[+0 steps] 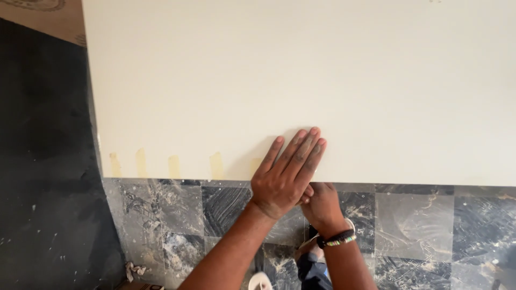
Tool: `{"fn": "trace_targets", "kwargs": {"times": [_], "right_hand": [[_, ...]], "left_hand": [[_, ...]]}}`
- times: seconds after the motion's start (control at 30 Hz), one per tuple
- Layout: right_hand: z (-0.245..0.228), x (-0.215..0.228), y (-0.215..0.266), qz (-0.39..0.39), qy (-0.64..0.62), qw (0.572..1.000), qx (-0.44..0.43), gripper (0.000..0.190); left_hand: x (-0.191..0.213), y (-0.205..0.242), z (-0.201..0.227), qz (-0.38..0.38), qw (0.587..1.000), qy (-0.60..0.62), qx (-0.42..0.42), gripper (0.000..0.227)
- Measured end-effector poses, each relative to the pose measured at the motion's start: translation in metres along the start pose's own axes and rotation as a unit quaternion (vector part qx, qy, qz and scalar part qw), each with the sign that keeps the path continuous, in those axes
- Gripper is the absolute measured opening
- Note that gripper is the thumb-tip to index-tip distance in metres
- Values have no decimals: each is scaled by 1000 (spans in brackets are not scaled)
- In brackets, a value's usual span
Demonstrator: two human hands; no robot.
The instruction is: Applying masking tape to the edge of a laminate board.
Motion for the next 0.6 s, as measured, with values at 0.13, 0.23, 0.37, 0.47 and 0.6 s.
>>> {"fn": "trace_targets", "kwargs": {"times": [0.13,0.23,0.37,0.47,0.6], "right_hand": [[-22,-7,46,-9,180,982,60,24],[-42,8,88,80,325,939,85,38],[-57,-27,139,96,407,900,122,76],[-51,-19,159,81,469,871,125,91],[-54,-23,162,46,514,841,163,94]], "left_hand": [[-8,3,0,-52,996,-71,13,44],[2,4,6,-148,988,-18,40,58],[57,25,34,-109,948,255,153,80],[85,33,58,-107,874,422,215,66],[69,23,60,-106,868,406,265,31]]}}
Point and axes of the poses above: each hand's wrist, its own y-axis away from the middle knuckle, its own x-axis out of the back of the hand, z = x × y, the point moved 4 cm from there along -y, towards the middle knuckle, and after that the axes turned 6 degrees about z, right-handed, at the moved point
